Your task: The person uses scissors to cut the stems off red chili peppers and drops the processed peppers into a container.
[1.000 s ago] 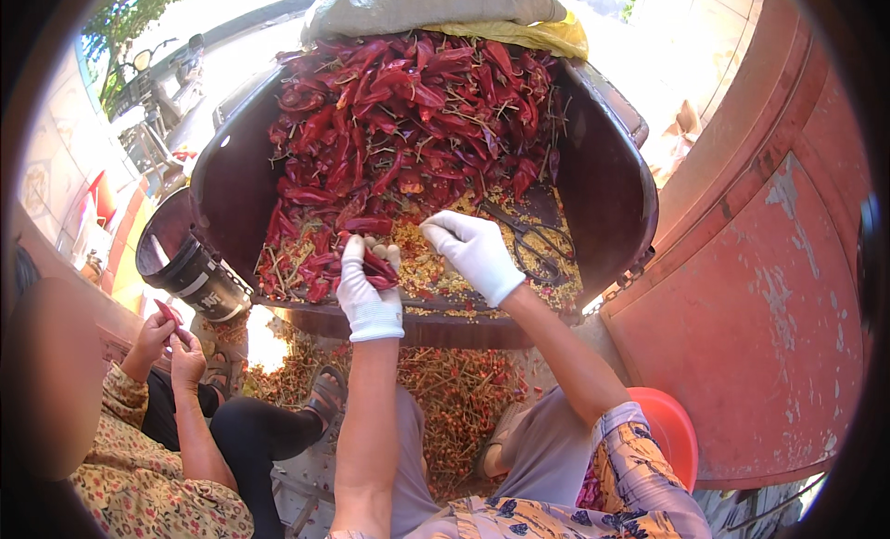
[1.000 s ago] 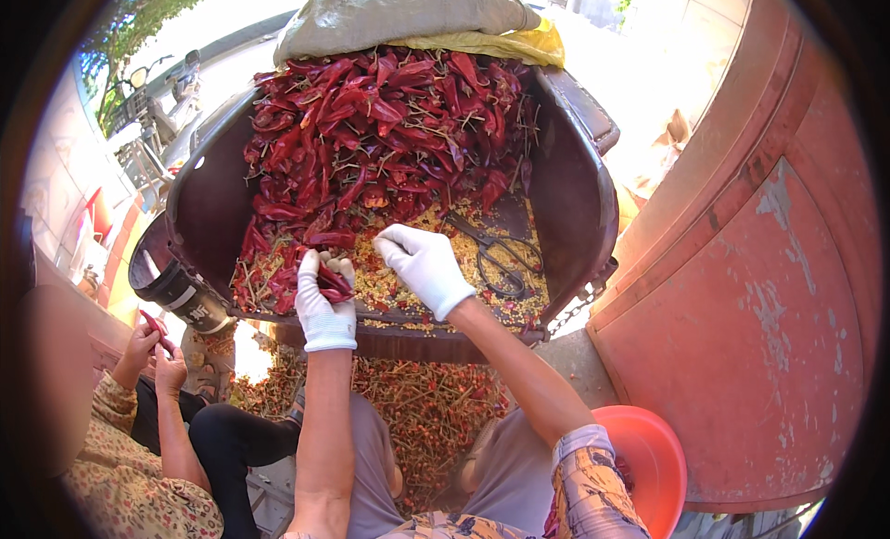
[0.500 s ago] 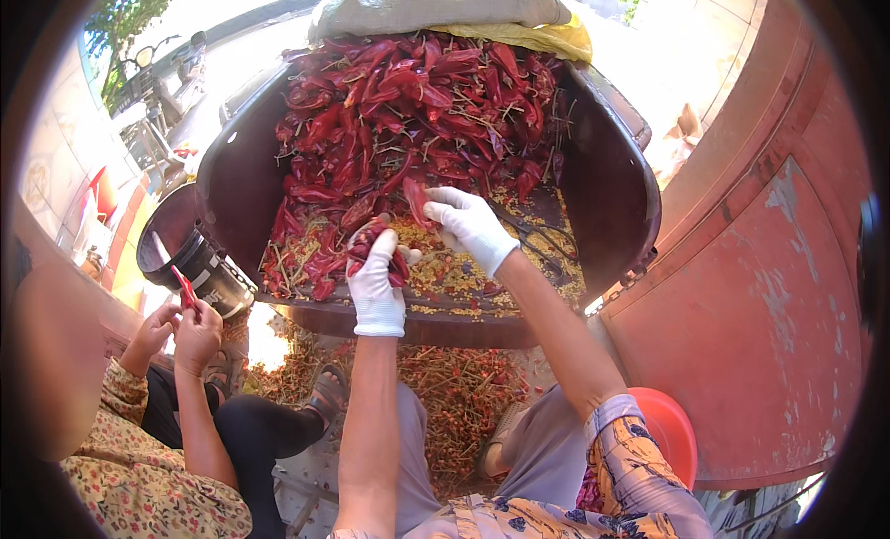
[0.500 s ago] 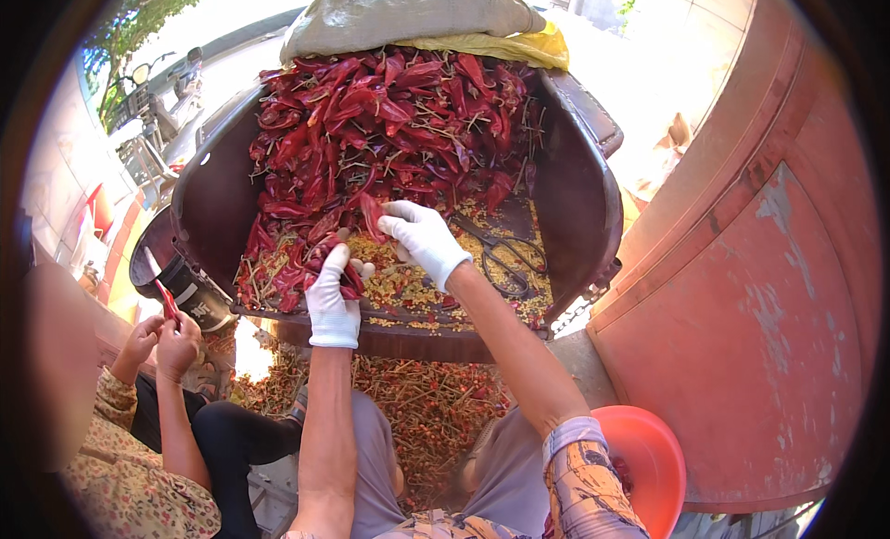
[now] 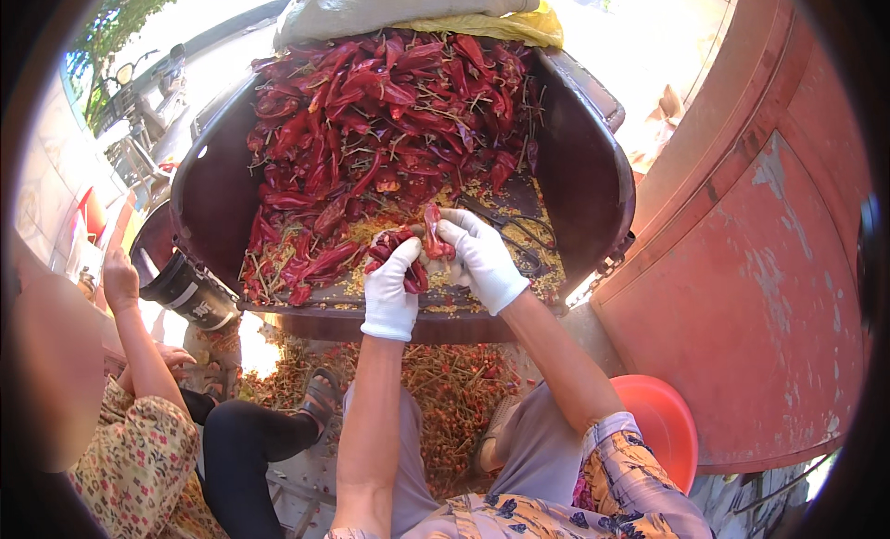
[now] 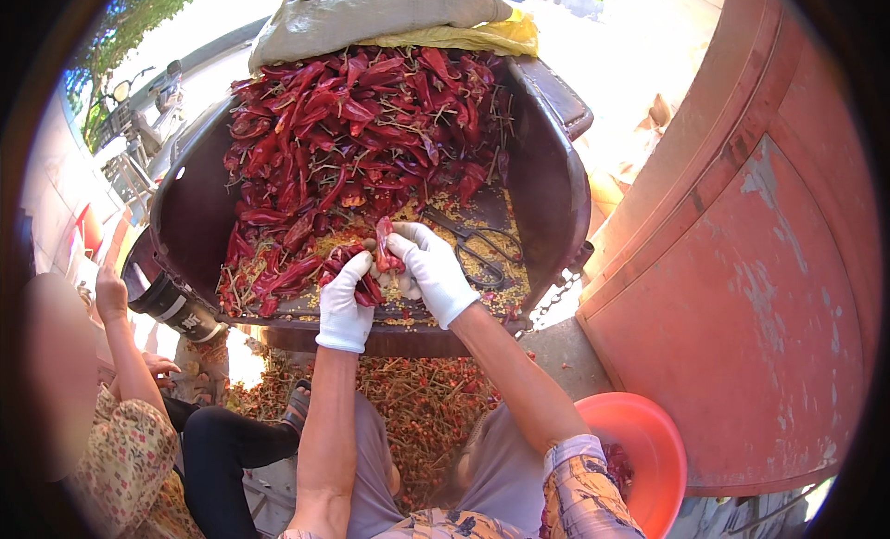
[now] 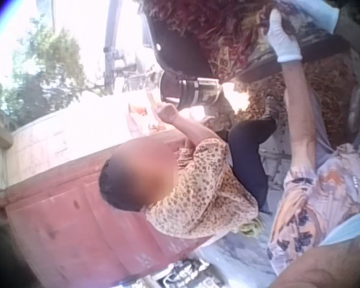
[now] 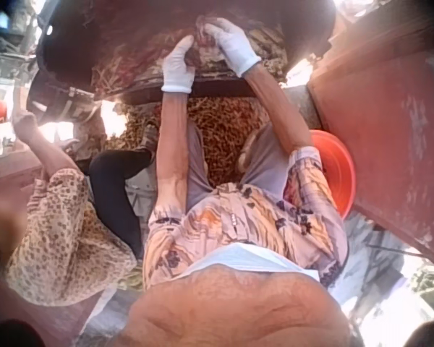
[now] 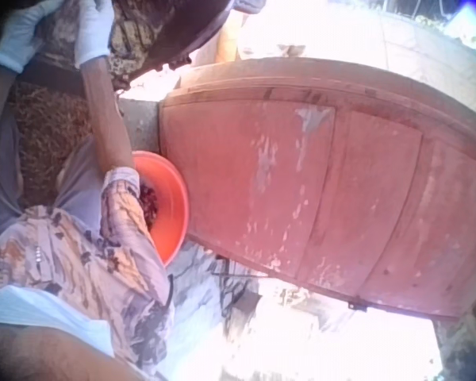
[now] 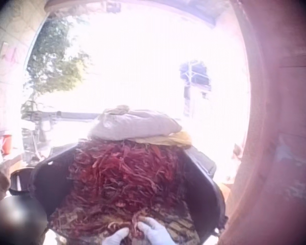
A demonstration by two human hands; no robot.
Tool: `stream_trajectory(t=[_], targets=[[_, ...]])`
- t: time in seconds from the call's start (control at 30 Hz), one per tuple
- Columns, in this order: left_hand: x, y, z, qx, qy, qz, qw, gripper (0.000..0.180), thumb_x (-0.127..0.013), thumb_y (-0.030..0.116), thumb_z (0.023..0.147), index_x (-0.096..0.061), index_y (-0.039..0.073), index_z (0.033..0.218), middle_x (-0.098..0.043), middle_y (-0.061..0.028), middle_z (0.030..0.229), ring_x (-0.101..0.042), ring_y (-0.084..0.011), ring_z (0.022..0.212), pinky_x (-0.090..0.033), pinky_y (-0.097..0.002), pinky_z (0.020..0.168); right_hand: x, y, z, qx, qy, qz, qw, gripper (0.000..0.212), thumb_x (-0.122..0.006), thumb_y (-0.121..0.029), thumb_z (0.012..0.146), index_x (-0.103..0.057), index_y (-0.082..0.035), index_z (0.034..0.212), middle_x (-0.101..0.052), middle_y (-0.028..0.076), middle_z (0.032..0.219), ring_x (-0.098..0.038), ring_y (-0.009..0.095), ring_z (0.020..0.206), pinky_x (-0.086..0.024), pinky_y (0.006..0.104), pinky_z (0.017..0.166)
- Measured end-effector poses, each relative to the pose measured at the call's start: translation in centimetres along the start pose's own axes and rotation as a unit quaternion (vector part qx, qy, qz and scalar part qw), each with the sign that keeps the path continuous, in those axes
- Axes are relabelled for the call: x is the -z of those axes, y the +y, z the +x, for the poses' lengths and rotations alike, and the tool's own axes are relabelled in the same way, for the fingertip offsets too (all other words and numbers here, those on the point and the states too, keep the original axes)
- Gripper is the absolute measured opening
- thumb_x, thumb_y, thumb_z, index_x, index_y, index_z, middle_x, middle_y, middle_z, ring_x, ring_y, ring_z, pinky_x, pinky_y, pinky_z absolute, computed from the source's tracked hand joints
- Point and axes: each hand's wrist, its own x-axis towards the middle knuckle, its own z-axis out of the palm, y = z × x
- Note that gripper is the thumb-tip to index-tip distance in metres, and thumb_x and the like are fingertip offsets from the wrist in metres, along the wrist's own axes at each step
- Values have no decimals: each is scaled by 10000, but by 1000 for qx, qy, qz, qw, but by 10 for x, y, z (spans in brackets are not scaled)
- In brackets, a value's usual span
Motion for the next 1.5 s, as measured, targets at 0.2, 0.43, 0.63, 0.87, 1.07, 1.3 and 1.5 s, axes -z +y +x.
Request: stream_trajectory(t=[0.2, 0.43, 0.63, 0.87, 1.07, 1.3, 1.5], targets=[[-26, -7, -7, -254, -165, 386, 871, 384, -699, -8, 795, -586, 23, 1161, -469, -138, 1415, -548, -177, 1185, -508, -303, 906, 38, 4, 9, -98, -73, 73, 990, 249, -507, -142, 974, -511, -55, 1207, -553, -6, 724, -452, 48, 432, -304, 177, 350], [-31, 2, -16, -100, -61, 211, 970, 202, -687, 11, 840, -575, 44, 1005, -667, -48, 939, -642, -100, 753, -546, -252, 655, 15, -16, -10, 123, 61, -217, 967, 232, -503, -185, 988, -631, -42, 1119, -591, -21, 715, -480, 39, 508, -367, 197, 448], [-33, 1, -14, -109, -17, 209, 972, 207, -679, 49, 861, -574, 37, 1039, -638, -20, 897, -600, -90, 685, -503, -240, 599, 10, -14, -16, 291, -2, -271, 918, 146, -661, -54, 874, -667, -27, 1017, -599, 6, 940, -553, 72, 804, -453, 220, 702], [-32, 5, -20, -39, -57, 223, 972, 135, -654, 155, 907, -606, 43, 966, -623, -36, 734, -573, -103, 585, -472, -254, 548, 6, -14, -18, 462, 22, -458, 759, 85, -644, -61, 882, -613, -24, 952, -613, 13, 844, -622, 105, 737, -492, 266, 612], [-27, 1, -21, 11, -92, 86, 992, 113, -645, 150, 897, -601, 55, 940, -641, -48, 747, -554, -120, 523, -442, -247, 483, 6, -12, -20, 51, -1, -40, 998, 119, -584, -161, 958, -587, -42, 967, -584, -6, 688, -469, 22, 497, -365, 180, 440], [-24, 0, -21, 10, -114, 40, 993, 125, -626, 165, 900, -583, 60, 952, -583, -28, 690, -542, -127, 547, -437, -254, 503, 14, 3, -14, -63, -157, 349, 922, 128, -506, -152, 998, -558, -51, 939, -584, 3, 797, -392, 17, 499, -298, 171, 408], [-24, -1, -16, -23, -99, -101, 990, 158, -595, 201, 944, -581, 79, 844, -521, -3, 673, -450, -113, 589, -391, -288, 577, 34, -39, -17, 13, -157, 84, 984, 180, -533, -203, 969, -605, -39, 976, -574, -28, 705, -378, 27, 467, -296, 177, 404]])
